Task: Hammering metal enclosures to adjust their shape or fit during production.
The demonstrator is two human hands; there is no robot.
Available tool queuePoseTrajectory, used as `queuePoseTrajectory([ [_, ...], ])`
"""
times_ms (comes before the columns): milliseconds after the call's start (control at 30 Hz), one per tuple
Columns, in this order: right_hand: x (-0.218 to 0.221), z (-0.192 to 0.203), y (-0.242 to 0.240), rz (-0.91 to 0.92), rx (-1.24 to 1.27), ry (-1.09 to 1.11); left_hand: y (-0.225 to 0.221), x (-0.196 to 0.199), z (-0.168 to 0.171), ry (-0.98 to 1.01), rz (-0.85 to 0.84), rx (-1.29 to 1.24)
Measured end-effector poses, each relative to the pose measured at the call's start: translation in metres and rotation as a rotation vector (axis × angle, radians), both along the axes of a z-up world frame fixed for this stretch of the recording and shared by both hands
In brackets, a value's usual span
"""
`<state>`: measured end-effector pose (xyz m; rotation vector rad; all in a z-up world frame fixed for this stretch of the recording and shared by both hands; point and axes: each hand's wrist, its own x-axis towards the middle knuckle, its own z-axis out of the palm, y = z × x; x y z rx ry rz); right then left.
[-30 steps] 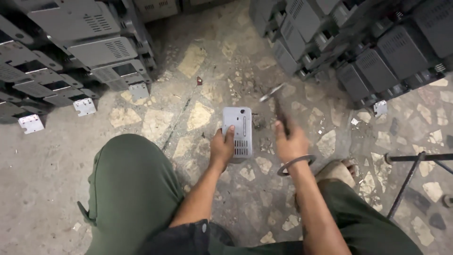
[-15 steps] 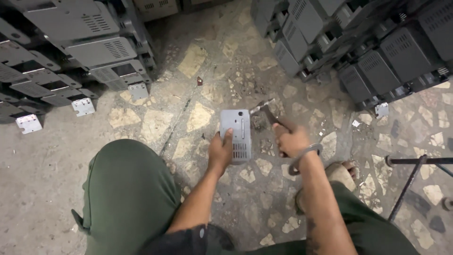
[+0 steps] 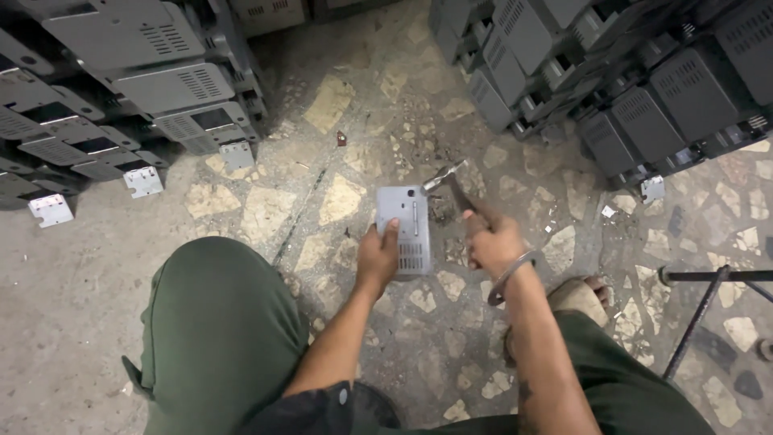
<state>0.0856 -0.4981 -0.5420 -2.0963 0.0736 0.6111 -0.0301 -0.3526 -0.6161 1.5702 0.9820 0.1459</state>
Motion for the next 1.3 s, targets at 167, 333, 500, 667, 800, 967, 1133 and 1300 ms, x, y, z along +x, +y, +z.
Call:
queuePoseTrajectory([
  [167, -0.027, 0.073, 0.019, -0.046, -0.118, -0.285, -0.002, 0.001, 0.013, -0.022, -0.027, -0.006],
  [333, -0.003, 0.007, 0.004, 0.025, -0.184, -0.189, 0.000, 0.002, 0.004, -0.004, -0.014, 0.007],
  [500, -0.014, 0.042, 0.011, -0.006, 0.080, -0.072, -0.005, 0.002, 0.010, -0.026, -0.017, -0.009],
  [667, -0.029, 0.066, 0.026, -0.008, -0.124, -0.372, -0.007, 0.002, 0.002, -0.057, -0.013, -0.015],
  [800, -0.018, 0.056, 0.023, 0.178, -0.250, -0.294, -0.004, 0.000, 0.009, -0.061, -0.024, -0.015],
  [967, -0.011, 0.045, 0.022, 0.048, -0.270, -0.296, -0.002, -0.001, 0.010, -0.076, -0.030, -0.012],
  [1133, -0.006, 0.042, 0.023, 0.056, -0.265, -0.304, -0.001, 0.000, 0.005, -0.076, -0.019, -0.027],
  [1300, -0.007, 0.043, 0.018, 0.041, -0.206, -0.188, -0.002, 0.002, 0.014, -0.055, -0.023, -0.020],
])
